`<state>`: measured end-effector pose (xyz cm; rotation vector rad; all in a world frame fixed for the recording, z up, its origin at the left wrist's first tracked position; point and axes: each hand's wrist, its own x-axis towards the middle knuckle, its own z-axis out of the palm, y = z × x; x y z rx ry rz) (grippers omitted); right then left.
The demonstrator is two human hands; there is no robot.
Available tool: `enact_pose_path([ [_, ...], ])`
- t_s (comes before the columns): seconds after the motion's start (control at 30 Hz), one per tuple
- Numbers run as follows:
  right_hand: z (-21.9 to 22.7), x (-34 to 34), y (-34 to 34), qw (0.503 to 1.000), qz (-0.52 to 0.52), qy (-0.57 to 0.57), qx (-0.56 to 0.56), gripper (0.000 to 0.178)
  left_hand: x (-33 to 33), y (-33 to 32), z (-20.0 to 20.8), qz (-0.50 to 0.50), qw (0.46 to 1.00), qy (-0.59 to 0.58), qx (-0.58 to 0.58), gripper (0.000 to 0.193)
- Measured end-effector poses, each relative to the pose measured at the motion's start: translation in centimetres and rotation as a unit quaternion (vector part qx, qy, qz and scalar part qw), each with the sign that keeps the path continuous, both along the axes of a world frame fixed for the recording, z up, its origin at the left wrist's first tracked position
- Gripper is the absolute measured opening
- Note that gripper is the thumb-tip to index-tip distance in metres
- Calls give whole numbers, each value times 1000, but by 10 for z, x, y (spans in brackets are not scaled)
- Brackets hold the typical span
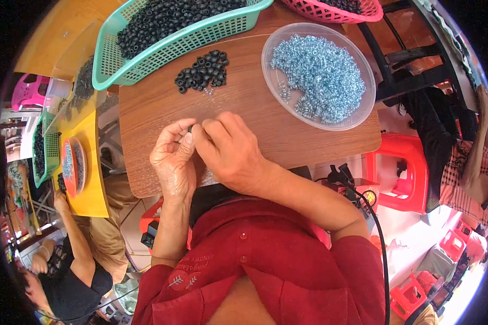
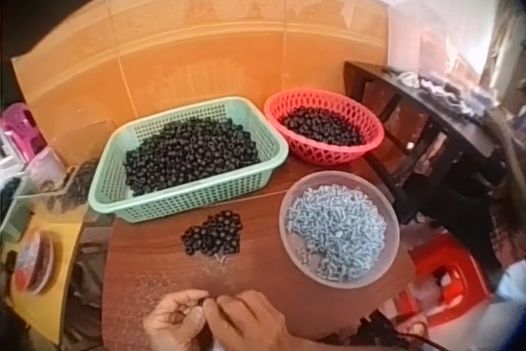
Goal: The person assembles small plastic components by hand, inserting blue beads into black plastic ring housings.
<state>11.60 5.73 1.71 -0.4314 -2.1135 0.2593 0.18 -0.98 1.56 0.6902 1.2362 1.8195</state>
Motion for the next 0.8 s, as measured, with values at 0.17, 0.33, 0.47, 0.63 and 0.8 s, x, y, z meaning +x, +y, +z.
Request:
enact_pose_path([
  [0.17, 0, -1, 11, 993, 29, -44, -105, 29, -15, -5, -17, -20, 994, -106, 6, 19],
  [0.33, -13, -24, 48, 989, -63, -32, -129, 20, -26, -11, -19, 1, 994, -103, -19, 18],
  [0.47, -11, -56, 65, 992, -65, -59, -86, 16, -34, -17, -21, 11, 994, -106, -26, 19],
  [0.63, -11, -88, 90, 993, -54, -103, -2, 7, -45, -18, -20, 14, 994, -107, -35, 20],
  [0.8, -8, -120, 93, 976, -44, -183, 106, 10, -52, -15, -23, 17, 992, -124, -24, 19],
])
